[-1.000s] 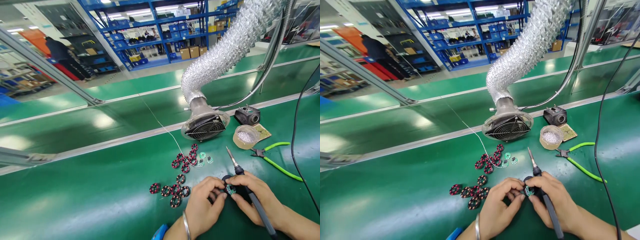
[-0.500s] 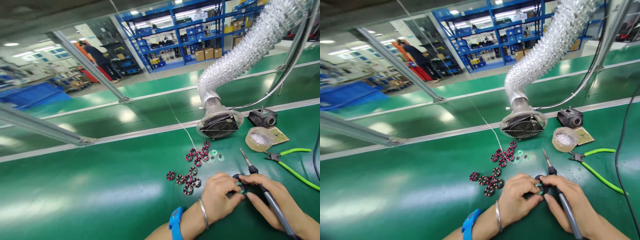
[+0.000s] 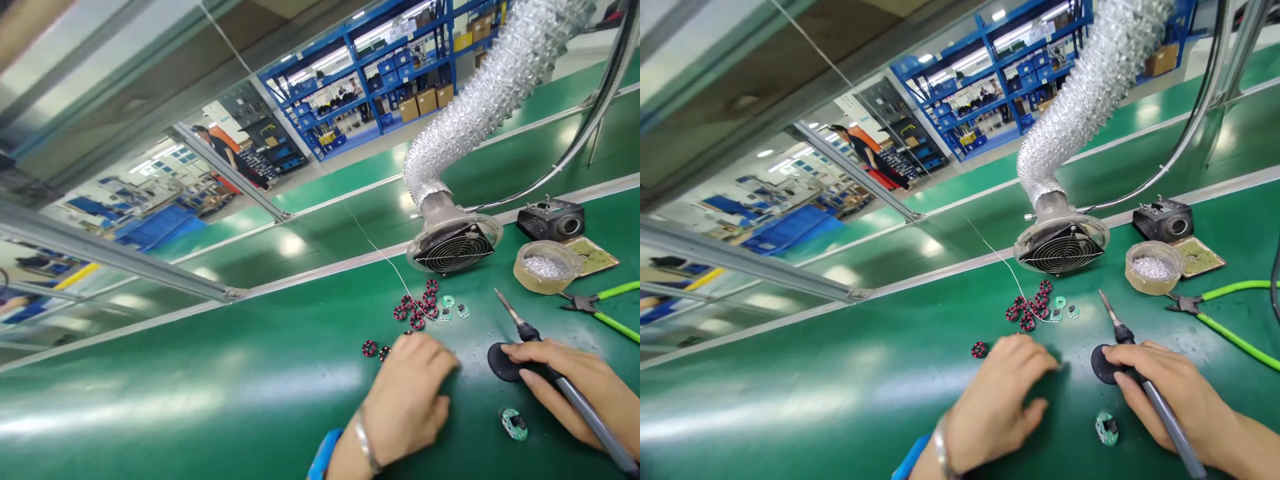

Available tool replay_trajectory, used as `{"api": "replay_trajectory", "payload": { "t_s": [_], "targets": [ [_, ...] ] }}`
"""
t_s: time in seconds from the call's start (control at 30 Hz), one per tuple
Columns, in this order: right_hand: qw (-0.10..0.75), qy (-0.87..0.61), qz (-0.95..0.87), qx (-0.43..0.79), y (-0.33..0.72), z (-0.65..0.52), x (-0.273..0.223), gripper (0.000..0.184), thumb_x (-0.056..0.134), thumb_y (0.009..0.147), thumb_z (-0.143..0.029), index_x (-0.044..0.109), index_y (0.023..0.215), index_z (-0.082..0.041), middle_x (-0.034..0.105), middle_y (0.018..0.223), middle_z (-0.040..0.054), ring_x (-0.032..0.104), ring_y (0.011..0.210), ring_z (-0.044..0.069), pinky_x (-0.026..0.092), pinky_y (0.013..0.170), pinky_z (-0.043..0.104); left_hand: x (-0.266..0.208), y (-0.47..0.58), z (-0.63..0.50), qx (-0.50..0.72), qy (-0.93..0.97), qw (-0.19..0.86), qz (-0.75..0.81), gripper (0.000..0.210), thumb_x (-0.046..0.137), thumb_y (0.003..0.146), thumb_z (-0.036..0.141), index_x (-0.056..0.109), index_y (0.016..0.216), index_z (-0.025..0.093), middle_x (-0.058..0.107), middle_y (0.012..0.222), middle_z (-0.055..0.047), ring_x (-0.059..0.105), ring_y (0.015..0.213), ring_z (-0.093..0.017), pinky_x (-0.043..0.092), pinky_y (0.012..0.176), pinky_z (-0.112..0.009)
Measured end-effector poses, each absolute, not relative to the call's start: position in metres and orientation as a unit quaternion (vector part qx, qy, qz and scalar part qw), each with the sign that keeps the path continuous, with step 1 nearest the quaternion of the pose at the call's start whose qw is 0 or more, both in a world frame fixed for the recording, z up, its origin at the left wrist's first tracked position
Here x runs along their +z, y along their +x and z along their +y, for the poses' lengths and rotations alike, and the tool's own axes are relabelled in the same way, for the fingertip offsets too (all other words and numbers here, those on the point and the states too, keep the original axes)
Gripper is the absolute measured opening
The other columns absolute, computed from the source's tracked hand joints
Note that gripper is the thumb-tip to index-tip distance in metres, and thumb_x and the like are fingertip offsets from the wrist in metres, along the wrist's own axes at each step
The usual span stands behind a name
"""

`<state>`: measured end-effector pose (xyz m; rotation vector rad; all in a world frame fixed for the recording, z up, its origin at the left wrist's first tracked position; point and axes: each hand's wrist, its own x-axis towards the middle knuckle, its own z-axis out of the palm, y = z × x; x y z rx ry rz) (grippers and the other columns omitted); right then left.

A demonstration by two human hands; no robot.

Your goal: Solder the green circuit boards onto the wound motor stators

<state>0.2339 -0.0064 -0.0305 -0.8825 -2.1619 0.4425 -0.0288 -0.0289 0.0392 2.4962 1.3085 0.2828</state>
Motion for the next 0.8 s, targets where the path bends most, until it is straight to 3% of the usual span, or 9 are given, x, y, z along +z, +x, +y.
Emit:
{"api": "replay_trajectory", "payload": {
  "t_s": [0.1, 0.27, 0.37, 0.5, 0.67, 0.8],
  "targets": [
    [0.362, -0.298, -0.865, 0.179, 0.231, 0.003, -0.026, 0.033, 0.054, 0.09, -0.016, 0.054, 0.12, -0.026, 0.072, 0.096, 0.0032, 0.07, 0.071, 0.019, 0.056, 0.063, 0.03, 0.056, -0.05, -0.022, 0.044, 0.822, 0.102, 0.559, 0.029, 0.067, 0.067, 0.008, 0.062, 0.094, 0.019, 0.063, 0.094, -0.006, 0.052, 0.093, -0.027, 0.04, 0.082, -0.043],
    [0.378, -0.266, -0.87, 0.173, 0.227, 0.011, -0.027, 0.031, 0.051, 0.09, -0.011, 0.053, 0.118, -0.024, 0.072, 0.095, 0.0047, 0.065, 0.064, 0.016, 0.052, 0.058, 0.03, 0.042, -0.046, -0.018, 0.032, 0.83, 0.108, 0.546, 0.018, 0.071, 0.074, 0.009, 0.064, 0.088, 0.02, 0.065, 0.087, -0.004, 0.053, 0.092, -0.026, 0.037, 0.081, -0.042],
    [0.378, -0.267, -0.869, 0.172, 0.227, 0.008, -0.03, 0.032, 0.051, 0.089, -0.01, 0.052, 0.118, -0.024, 0.071, 0.095, 0.0044, 0.063, 0.063, 0.015, 0.051, 0.058, 0.029, 0.033, -0.03, -0.019, 0.076, 0.836, 0.13, 0.528, 0.02, 0.074, 0.078, 0.022, 0.064, 0.095, 0.02, 0.066, 0.088, -0.004, 0.054, 0.091, -0.025, 0.038, 0.082, -0.042],
    [0.378, -0.27, -0.866, 0.184, 0.228, 0.005, -0.029, 0.034, 0.049, 0.09, -0.009, 0.05, 0.12, -0.024, 0.07, 0.093, 0.0036, 0.062, 0.065, 0.015, 0.051, 0.06, 0.028, 0.029, -0.018, -0.02, 0.117, 0.84, 0.166, 0.503, 0.042, 0.076, 0.076, 0.03, 0.058, 0.113, 0.02, 0.065, 0.1, -0.006, 0.055, 0.094, -0.025, 0.041, 0.085, -0.043],
    [0.384, -0.268, -0.866, 0.175, 0.227, 0.005, -0.026, 0.034, 0.047, 0.089, -0.006, 0.05, 0.119, -0.021, 0.067, 0.083, 0.0035, 0.055, 0.061, 0.015, 0.046, 0.057, 0.029, 0.021, -0.019, -0.019, 0.129, 0.836, 0.23, 0.481, 0.054, 0.071, 0.071, 0.011, 0.052, 0.122, 0.017, 0.059, 0.112, -0.01, 0.054, 0.1, -0.025, 0.047, 0.088, -0.041],
    [0.391, -0.286, -0.857, 0.175, 0.225, 0.005, -0.026, 0.031, 0.044, 0.089, -0.006, 0.051, 0.114, -0.021, 0.066, 0.081, 0.0025, 0.057, 0.062, 0.015, 0.045, 0.059, 0.028, 0.01, -0.017, -0.016, 0.148, 0.843, 0.236, 0.459, 0.042, 0.062, 0.082, 0.014, 0.054, 0.123, 0.018, 0.06, 0.107, -0.009, 0.055, 0.097, -0.023, 0.05, 0.085, -0.039]
  ]
}}
